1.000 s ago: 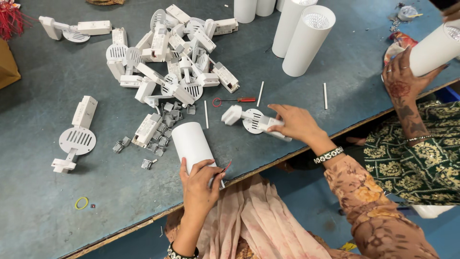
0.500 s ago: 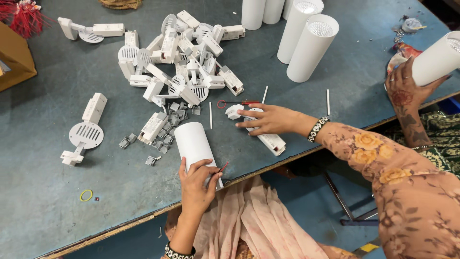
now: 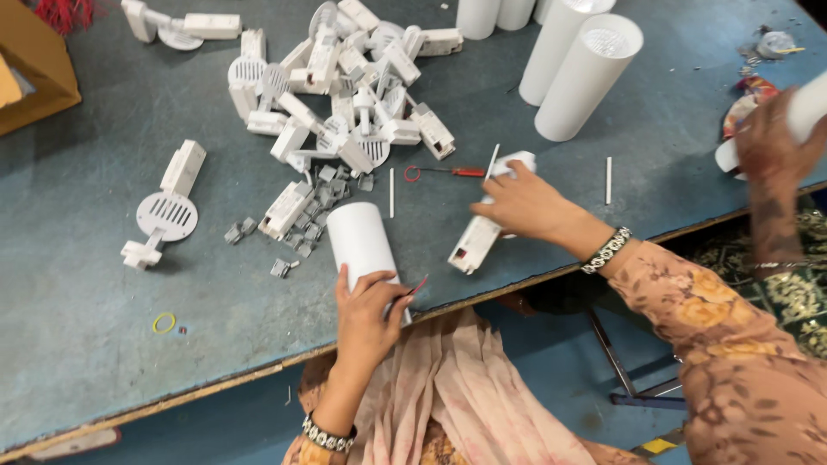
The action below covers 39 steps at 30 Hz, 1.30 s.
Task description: The person assembles white cylindrical light fixtures by inserting internal components into the cylinder and securing them with a screwdriver. They handle multiple parts, including the cylinder, internal mechanisms, and small fasteners, and place completed units aside.
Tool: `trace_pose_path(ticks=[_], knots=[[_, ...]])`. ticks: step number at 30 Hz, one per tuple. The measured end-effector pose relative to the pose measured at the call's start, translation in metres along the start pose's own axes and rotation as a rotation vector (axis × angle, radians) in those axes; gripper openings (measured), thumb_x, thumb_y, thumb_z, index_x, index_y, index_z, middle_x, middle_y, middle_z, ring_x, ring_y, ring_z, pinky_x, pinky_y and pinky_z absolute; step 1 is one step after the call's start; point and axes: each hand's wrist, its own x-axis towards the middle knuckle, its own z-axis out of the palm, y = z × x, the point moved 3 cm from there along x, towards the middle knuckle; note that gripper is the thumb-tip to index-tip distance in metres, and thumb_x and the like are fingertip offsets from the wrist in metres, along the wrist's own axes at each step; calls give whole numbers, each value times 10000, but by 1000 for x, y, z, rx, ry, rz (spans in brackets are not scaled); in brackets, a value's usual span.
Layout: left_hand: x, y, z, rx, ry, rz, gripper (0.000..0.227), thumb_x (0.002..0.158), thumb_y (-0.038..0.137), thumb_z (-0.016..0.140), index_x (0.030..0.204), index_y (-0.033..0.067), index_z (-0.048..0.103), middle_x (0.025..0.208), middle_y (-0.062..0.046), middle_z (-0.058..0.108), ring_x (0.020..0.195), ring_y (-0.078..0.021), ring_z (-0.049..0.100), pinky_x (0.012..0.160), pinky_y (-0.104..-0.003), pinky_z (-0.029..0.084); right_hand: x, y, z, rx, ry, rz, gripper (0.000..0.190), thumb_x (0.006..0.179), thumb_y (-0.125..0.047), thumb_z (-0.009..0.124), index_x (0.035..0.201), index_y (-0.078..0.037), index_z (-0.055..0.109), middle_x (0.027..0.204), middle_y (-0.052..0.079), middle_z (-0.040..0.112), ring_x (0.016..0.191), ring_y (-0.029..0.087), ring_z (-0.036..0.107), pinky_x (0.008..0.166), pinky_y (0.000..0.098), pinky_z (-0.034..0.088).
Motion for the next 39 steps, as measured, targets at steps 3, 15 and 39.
trace_pose_path(ticks=[3,15,39], knots=[[9,9,14,57,-80,10,58,802,135,760,848,105,742,891,-16,740,1063,-203,653,1180,-643,194,-11,-7,12,59,-68,92,667,680,-467,837,1285,-236,677,1100,57,644,1126,266,602,1070,517,384],[52,5,61,393,-317,81,76,746,164,747,799,110,739,748,-62,701,1002,-235,628,1173,-597,242,-30,-55,25,517,351,217,623,716,-406,829,1293,-213,697,1182,60,619,1130,270,542,977,454,384],[46,-2,38,237,-267,31,60,766,183,773,813,148,761,796,4,659,1023,-213,615,1168,-644,188,65,65,53,321,-19,497,302,788,-290,831,1050,-155,766,1088,99,650,1098,306,645,872,449,526]])
